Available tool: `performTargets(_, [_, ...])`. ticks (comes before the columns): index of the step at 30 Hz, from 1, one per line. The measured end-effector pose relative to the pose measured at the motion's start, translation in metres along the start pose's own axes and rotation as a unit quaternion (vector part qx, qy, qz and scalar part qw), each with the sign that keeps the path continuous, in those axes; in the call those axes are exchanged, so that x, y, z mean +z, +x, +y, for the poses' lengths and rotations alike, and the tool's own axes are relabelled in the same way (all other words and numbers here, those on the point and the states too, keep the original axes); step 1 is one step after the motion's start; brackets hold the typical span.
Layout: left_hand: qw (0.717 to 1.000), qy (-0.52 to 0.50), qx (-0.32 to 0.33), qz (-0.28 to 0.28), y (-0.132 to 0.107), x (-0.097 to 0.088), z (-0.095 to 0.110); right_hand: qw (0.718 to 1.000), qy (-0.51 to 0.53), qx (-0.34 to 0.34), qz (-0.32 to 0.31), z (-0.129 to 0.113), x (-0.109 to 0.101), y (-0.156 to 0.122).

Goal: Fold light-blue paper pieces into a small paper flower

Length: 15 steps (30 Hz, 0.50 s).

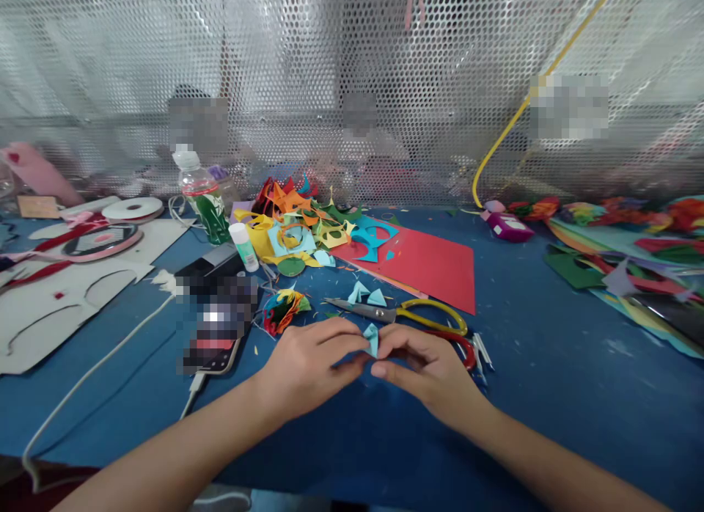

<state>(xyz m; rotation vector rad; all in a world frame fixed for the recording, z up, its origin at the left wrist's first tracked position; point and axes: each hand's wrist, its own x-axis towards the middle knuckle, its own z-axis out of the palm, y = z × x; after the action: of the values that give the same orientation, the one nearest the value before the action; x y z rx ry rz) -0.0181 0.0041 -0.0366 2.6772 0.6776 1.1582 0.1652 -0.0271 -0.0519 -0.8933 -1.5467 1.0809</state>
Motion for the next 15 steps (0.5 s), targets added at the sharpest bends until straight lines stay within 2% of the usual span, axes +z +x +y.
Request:
performTargets(2, [0.998, -0.04, -0.038, 0.008, 0.0006, 0.0018, -0.0001, 0.999, -0.043, -0.024, 0.001, 0.0008, -0.0008, -0.0006])
performTargets(4, [0.991, -0.092, -0.093, 0.005, 0.0019, 0.0027, 0.0005, 0.994, -0.096, -0.052, 0.029, 0.0027, -0.0023, -0.0007])
performTargets(7, [0.973, -0.157, -0.168, -0.016, 0.004, 0.0025, 0.0027, 0.972, -0.202, -0.104, 0.058, 0.0045, -0.0048, 0.0006])
performTargets(10, [0.961, -0.189, -0.199, -0.03, 0.0048, 0.0017, 0.0052, 0.953, -0.267, -0.13, 0.054, 0.0022, -0.0063, 0.0025])
performTargets(15, [0.956, -0.195, -0.212, -0.046, 0.0036, 0.0024, 0.0075, 0.947, -0.291, -0.135, 0.03, -0.0038, -0.0059, 0.0035])
